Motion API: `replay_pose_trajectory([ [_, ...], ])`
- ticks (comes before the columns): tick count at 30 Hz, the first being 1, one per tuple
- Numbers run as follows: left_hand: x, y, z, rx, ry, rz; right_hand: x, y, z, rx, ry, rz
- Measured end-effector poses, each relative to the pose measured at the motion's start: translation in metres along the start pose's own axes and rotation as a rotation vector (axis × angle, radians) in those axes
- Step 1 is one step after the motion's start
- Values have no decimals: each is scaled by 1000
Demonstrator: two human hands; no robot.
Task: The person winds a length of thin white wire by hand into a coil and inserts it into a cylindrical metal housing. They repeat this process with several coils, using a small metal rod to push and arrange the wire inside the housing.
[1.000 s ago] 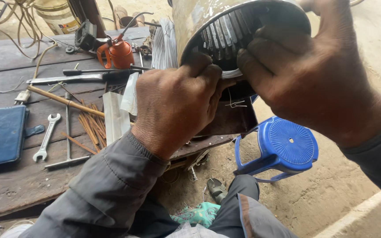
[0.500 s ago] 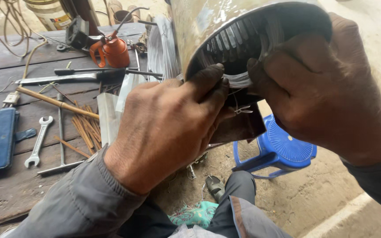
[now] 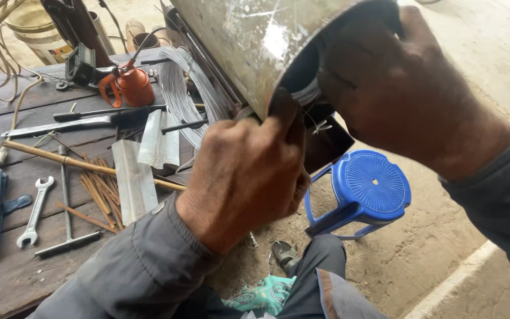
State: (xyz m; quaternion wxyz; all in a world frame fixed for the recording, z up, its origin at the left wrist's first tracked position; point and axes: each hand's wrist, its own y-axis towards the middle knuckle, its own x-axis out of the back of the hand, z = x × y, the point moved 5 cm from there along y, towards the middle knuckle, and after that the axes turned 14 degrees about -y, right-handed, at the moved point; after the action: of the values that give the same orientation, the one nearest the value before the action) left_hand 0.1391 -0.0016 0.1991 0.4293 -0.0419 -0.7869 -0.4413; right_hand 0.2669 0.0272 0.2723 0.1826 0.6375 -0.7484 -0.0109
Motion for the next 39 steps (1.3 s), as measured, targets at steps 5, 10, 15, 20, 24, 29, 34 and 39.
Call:
replay_pose_trajectory([
  [5,4,1,-2,-6,-86,-47,-12,3,7,-104,78,75],
  [10,7,8,-11,-34,6,-20,7,-21,-4,-216,479,-175],
  [15,12,16,-20,-46,-37,-38,-24,-48,-11,-997,1068,-73],
  [20,10,14,-16,-16,1,3,-67,-39,-4,-1016,1581,102],
  [24,8,6,-9,-65,-111,-66,-57,-37,2,-971,1362,62],
  [29,-7,0,4,-23,-6,17,-45,-30,4,-1011,1247,-31],
  [34,7,-6,-1,-50,-186,56,-46,-39,6,-955,1221,19],
  [39,72,-68,-5,-263,-184,-92,-53,-95,49,-1244,1397,16],
])
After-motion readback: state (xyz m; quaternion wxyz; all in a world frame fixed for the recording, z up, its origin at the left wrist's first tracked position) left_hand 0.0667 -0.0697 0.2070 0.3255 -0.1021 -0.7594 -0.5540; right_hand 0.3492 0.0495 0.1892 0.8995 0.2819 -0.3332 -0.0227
